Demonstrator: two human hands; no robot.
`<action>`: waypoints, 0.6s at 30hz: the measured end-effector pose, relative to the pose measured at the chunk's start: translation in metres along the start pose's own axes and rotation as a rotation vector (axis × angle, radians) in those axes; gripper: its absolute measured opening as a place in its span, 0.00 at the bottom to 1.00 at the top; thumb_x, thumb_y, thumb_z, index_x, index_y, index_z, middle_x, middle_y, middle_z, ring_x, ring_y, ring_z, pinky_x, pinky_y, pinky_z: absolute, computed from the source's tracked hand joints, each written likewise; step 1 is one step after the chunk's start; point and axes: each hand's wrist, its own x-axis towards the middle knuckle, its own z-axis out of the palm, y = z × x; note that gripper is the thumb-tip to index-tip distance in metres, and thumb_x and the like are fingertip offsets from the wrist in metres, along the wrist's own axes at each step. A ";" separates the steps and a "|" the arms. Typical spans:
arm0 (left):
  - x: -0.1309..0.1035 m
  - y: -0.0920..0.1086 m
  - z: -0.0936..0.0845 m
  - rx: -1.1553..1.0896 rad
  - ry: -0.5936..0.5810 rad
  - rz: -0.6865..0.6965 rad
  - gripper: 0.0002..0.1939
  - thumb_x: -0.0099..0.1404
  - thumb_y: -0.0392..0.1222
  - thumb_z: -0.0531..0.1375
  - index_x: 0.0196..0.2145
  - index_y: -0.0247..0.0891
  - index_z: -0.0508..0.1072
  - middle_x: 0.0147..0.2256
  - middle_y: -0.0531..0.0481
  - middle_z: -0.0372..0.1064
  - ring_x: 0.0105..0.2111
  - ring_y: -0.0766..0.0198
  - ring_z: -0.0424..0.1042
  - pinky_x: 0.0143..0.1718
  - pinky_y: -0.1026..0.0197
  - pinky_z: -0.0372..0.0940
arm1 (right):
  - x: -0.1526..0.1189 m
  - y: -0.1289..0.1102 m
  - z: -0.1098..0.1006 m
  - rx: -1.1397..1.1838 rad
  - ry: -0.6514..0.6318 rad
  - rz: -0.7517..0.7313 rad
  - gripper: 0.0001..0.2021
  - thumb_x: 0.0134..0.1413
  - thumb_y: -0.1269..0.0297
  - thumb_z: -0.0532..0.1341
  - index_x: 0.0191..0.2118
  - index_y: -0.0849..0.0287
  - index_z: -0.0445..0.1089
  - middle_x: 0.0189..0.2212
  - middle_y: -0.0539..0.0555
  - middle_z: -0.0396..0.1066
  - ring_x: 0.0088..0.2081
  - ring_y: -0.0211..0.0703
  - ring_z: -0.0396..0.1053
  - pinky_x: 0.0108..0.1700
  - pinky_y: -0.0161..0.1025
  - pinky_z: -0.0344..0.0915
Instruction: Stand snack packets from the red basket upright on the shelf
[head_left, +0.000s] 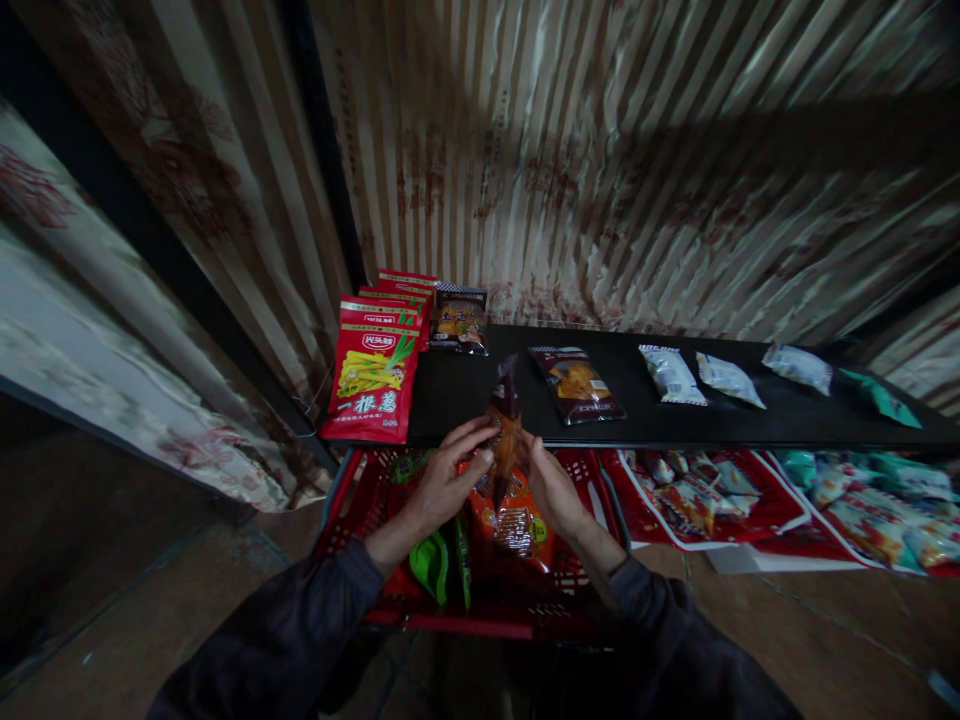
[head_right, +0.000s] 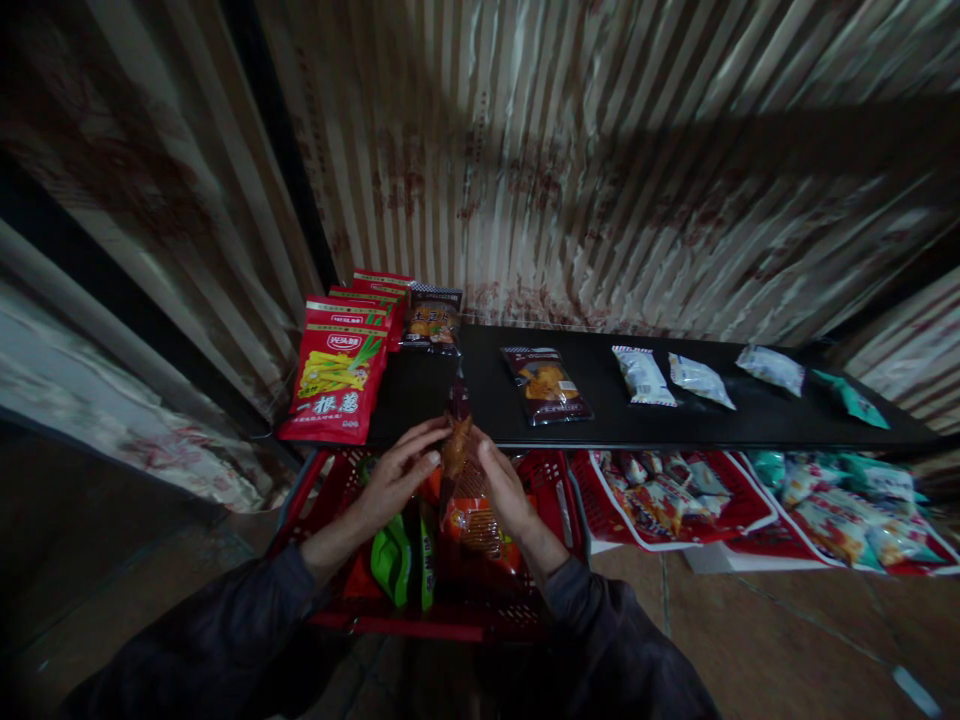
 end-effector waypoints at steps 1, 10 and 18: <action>-0.001 -0.001 0.001 0.053 0.000 0.013 0.20 0.67 0.49 0.58 0.53 0.42 0.75 0.61 0.42 0.64 0.62 0.54 0.62 0.63 0.50 0.56 | 0.000 -0.001 0.001 0.018 -0.017 0.007 0.28 0.51 0.37 0.62 0.52 0.48 0.74 0.58 0.51 0.70 0.62 0.51 0.63 0.66 0.51 0.55; -0.007 0.002 0.011 0.431 -0.057 0.152 0.20 0.68 0.42 0.55 0.55 0.41 0.73 0.62 0.41 0.62 0.60 0.53 0.63 0.62 0.44 0.58 | -0.006 -0.004 0.002 0.133 0.009 0.044 0.23 0.49 0.52 0.69 0.52 0.49 0.72 0.53 0.51 0.74 0.55 0.49 0.69 0.59 0.46 0.63; -0.007 -0.010 0.013 0.440 -0.020 0.112 0.16 0.65 0.35 0.54 0.47 0.42 0.77 0.58 0.45 0.67 0.58 0.56 0.66 0.60 0.45 0.61 | 0.002 -0.018 0.000 0.354 0.145 0.230 0.17 0.50 0.53 0.64 0.44 0.54 0.75 0.40 0.52 0.80 0.44 0.51 0.76 0.49 0.48 0.71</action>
